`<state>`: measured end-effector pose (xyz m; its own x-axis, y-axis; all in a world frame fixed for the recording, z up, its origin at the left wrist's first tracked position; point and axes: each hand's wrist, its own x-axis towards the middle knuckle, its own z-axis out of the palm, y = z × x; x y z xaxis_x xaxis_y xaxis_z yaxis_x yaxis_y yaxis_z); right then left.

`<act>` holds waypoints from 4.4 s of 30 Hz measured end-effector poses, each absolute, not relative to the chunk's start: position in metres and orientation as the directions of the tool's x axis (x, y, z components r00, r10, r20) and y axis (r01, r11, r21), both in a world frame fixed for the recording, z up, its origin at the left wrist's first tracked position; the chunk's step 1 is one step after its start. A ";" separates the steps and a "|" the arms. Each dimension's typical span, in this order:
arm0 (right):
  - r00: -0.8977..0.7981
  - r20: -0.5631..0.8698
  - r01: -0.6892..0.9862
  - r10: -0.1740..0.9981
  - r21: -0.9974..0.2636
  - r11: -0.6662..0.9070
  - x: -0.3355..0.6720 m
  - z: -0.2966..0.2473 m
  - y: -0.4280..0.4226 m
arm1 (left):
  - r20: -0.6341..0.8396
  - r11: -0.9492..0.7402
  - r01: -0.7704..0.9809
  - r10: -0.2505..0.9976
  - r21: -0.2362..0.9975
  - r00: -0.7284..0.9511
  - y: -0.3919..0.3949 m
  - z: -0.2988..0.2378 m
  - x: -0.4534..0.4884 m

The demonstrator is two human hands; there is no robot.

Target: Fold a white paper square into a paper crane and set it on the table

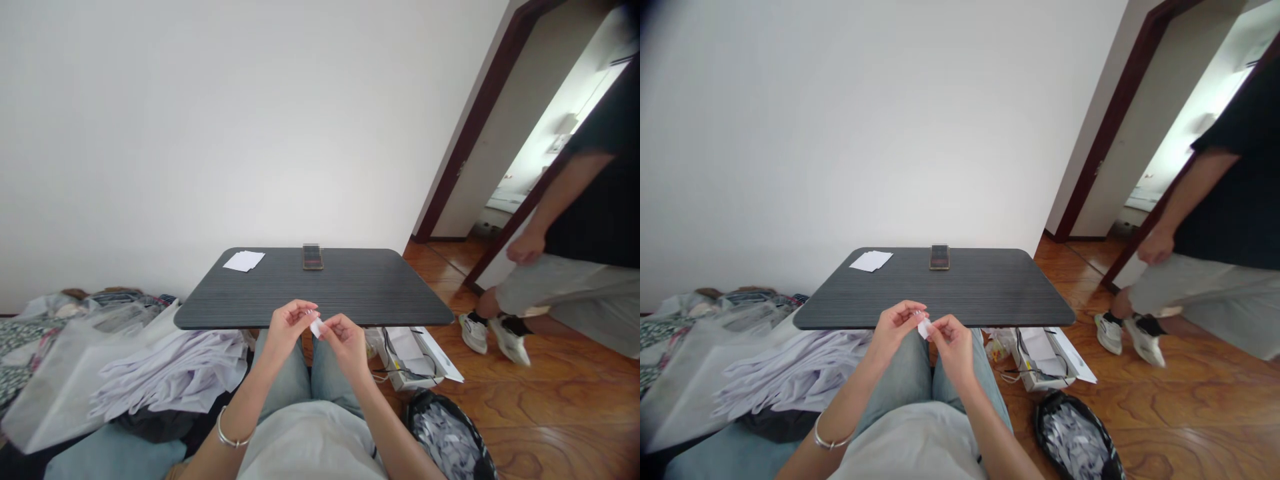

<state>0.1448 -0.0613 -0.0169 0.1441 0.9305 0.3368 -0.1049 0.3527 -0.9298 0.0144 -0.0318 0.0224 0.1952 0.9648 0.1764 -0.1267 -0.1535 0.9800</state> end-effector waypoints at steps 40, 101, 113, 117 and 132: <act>0.118 0.264 -0.045 0.957 -0.961 0.271 0.145 -0.023 -0.054 | 0.145 -0.183 0.105 0.945 0.977 0.292 -0.025 0.027 0.004; 0.266 0.388 -0.240 0.882 -0.860 0.451 0.141 -0.019 -0.061 | 0.393 -0.414 0.073 0.896 0.907 0.208 -0.043 0.017 0.023; 0.229 0.456 -0.147 0.860 -0.857 0.494 0.148 -0.015 -0.059 | 0.585 -0.645 0.317 0.764 0.695 0.271 -0.049 0.028 0.017; 0.234 0.481 -0.123 0.845 -0.848 0.516 0.148 -0.014 -0.060 | 0.564 -0.643 0.274 0.763 0.716 0.317 -0.052 0.033 0.017; 0.193 0.420 -0.129 0.887 -0.885 0.448 0.147 -0.012 -0.065 | 0.552 -0.604 0.287 0.797 0.744 0.245 -0.057 0.039 0.019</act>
<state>0.1467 -0.0652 -0.0120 0.1929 0.8866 0.4204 -0.1295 0.4477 -0.8848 0.0194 -0.0573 0.0395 0.2452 0.7969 0.5521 0.2871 -0.6036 0.7438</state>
